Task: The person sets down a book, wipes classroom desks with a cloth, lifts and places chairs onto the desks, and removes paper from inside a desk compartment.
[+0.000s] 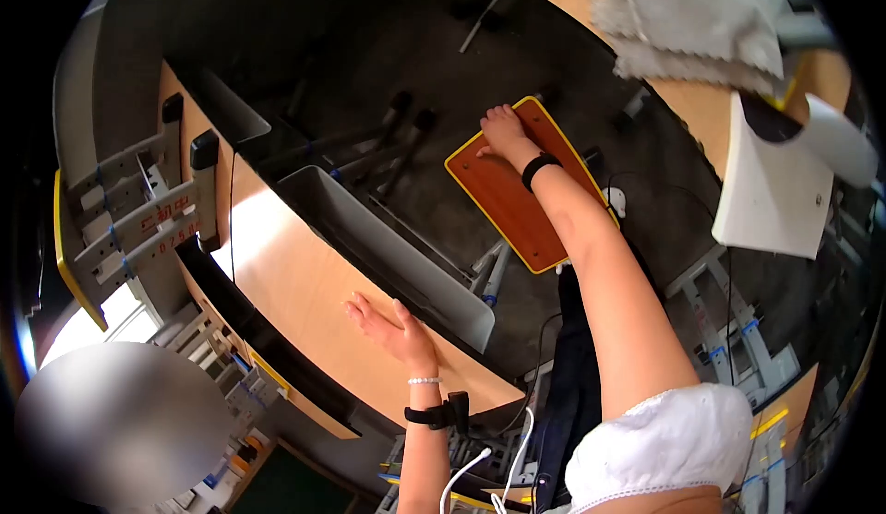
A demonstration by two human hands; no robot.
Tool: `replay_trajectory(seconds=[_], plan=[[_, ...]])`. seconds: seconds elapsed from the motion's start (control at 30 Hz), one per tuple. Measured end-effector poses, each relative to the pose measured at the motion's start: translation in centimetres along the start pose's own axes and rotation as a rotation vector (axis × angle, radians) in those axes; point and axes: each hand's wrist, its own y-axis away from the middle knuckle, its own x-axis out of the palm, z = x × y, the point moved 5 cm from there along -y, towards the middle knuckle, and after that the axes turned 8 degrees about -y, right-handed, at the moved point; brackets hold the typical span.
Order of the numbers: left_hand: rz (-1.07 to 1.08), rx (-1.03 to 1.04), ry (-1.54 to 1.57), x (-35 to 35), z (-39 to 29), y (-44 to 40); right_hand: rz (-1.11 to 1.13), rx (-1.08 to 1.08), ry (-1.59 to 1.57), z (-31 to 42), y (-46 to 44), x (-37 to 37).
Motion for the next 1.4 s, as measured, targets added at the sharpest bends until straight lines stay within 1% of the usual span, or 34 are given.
replay_trajectory(seconds=[0.03,0.23,0.5,0.63,0.73,0.77,0.83,0.9,0.93,1.0,1.1,1.17,1.2,1.23,1.27,1.3,1.33,1.37,1.4], plan=[[0.004,0.012,-0.006,-0.1,0.0,0.4,-0.008,0.001,-0.045,0.1,1.0,-0.1],[-0.021,0.066,-0.028,0.4,0.1,0.8,-0.191,-0.045,-0.087,0.7,7.1,0.3],[-0.073,0.108,-0.013,1.1,1.1,0.8,-0.289,-0.048,-0.053,1.9,15.1,0.4],[-0.056,0.141,0.003,0.9,1.5,1.3,-0.311,-0.056,-0.133,1.9,18.8,0.7],[-0.061,0.174,0.048,2.0,1.5,0.8,-0.381,-0.063,-0.060,2.1,21.2,1.0],[-0.057,0.181,0.048,2.1,1.8,0.8,-0.333,-0.058,-0.067,2.1,21.7,1.1],[-0.020,0.185,0.027,2.1,1.8,0.8,-0.342,-0.048,-0.081,2.2,23.0,1.2],[0.015,0.273,0.044,2.0,1.2,1.9,-0.372,-0.059,-0.083,2.3,24.1,1.4],[0.029,0.321,0.058,1.8,0.8,2.5,-0.351,-0.051,-0.105,2.4,24.9,1.7],[0.070,0.378,0.029,1.7,0.4,5.2,-0.318,-0.026,-0.136,2.3,26.6,2.3],[0.178,0.446,-0.084,1.1,-2.8,11.8,-0.323,-0.074,-0.227,1.8,29.1,3.0],[0.376,0.474,0.052,0.7,-6.5,17.9,-0.254,-0.116,-0.261,1.4,30.7,3.8],[0.421,0.571,0.157,1.0,-8.1,20.9,-0.237,-0.124,-0.245,1.2,31.3,4.5],[0.437,0.632,0.331,1.8,-9.8,23.5,-0.254,-0.120,-0.240,1.0,32.0,4.6],[0.497,0.621,0.381,2.5,-11.8,25.0,-0.267,-0.121,-0.241,1.2,32.5,4.7],[0.560,0.574,0.359,3.9,-13.3,25.7,-0.246,-0.114,-0.261,1.3,32.9,5.0],[0.545,0.506,0.347,6.0,-14.0,25.7,-0.265,-0.104,-0.253,1.0,33.3,5.5],[0.564,0.360,0.326,8.2,-14.5,24.4,-0.283,-0.096,-0.249,1.0,33.6,6.1],[0.510,0.234,0.343,11.1,-13.8,23.4,-0.304,-0.089,-0.246,1.2,33.6,5.5]])
